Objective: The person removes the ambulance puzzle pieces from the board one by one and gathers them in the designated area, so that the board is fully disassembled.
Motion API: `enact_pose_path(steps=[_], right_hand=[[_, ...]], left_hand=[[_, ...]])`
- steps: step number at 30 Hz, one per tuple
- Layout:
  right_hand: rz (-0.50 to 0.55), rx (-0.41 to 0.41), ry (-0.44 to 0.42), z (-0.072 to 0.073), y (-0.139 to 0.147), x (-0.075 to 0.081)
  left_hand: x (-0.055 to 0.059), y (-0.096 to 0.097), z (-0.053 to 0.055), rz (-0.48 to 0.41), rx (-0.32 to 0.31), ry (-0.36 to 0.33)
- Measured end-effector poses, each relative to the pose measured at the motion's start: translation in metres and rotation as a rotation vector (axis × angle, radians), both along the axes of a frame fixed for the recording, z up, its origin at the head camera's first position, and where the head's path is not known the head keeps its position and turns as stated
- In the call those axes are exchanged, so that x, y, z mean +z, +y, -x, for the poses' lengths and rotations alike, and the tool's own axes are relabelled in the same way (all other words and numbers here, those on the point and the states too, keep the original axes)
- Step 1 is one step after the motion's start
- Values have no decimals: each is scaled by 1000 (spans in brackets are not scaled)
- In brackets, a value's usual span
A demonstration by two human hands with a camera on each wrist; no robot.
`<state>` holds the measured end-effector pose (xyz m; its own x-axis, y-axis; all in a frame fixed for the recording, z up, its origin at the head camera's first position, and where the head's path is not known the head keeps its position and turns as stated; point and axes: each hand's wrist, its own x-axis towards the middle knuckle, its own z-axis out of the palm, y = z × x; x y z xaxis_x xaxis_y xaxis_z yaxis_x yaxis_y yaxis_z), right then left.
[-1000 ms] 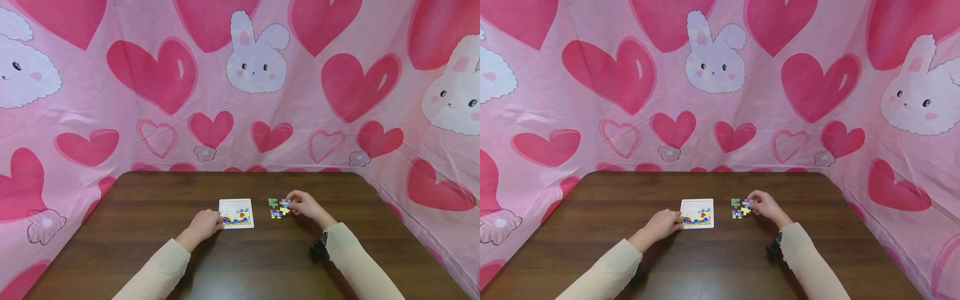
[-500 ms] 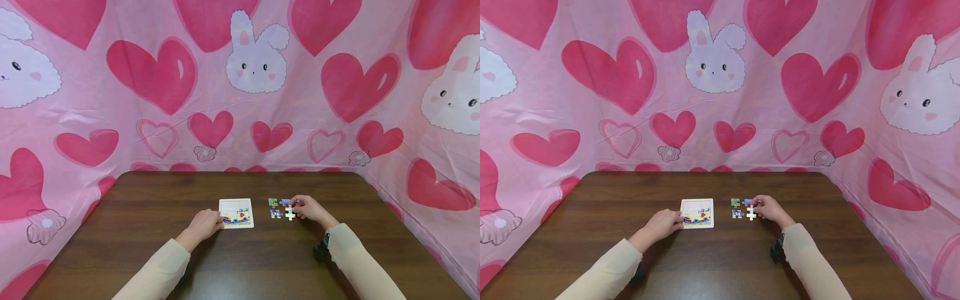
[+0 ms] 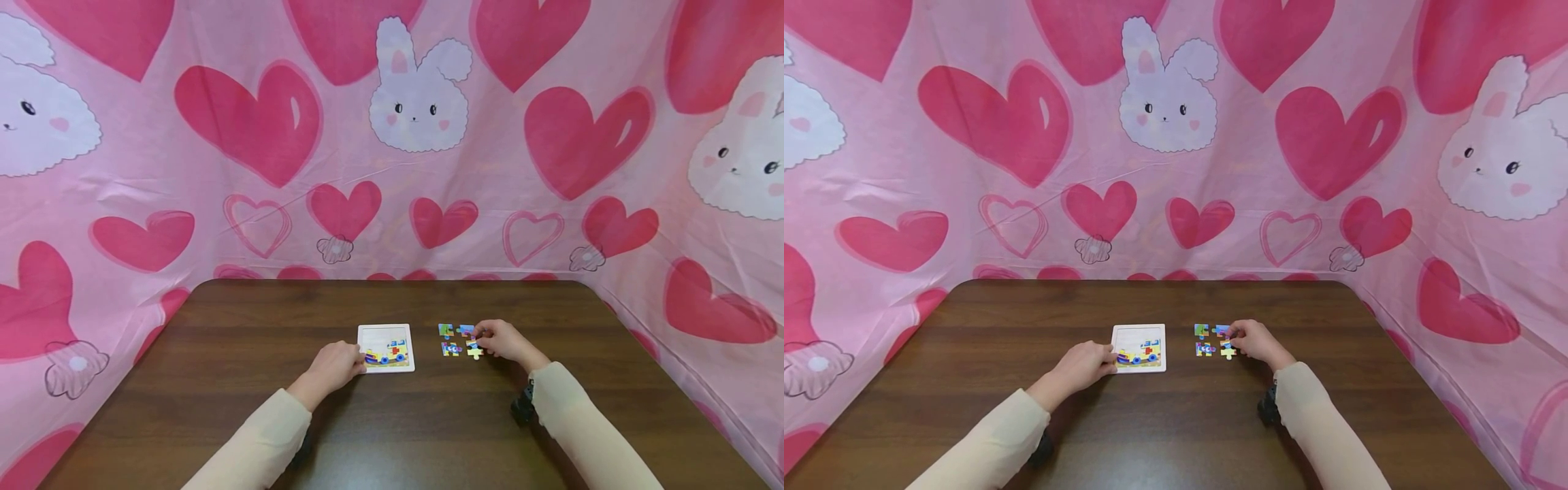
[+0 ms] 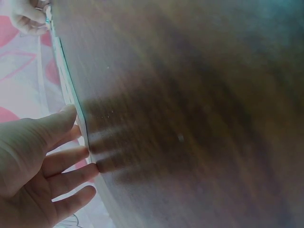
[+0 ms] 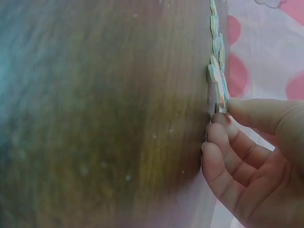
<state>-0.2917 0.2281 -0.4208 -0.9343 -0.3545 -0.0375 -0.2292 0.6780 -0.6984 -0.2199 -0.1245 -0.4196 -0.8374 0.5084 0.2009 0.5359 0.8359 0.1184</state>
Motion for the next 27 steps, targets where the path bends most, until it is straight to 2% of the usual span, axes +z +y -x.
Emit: enact_pose_path(steps=[7,19,27], right_hand=[[-26,24,30,1,-2,0],[-73,-11,-4,1,-6,1],[-55,2,13,0,-5,3]], left_hand=[[1,1,0,-1,16,-21],[2,1,0,3,46,-63],[2,0,-1,-8,19,-36]])
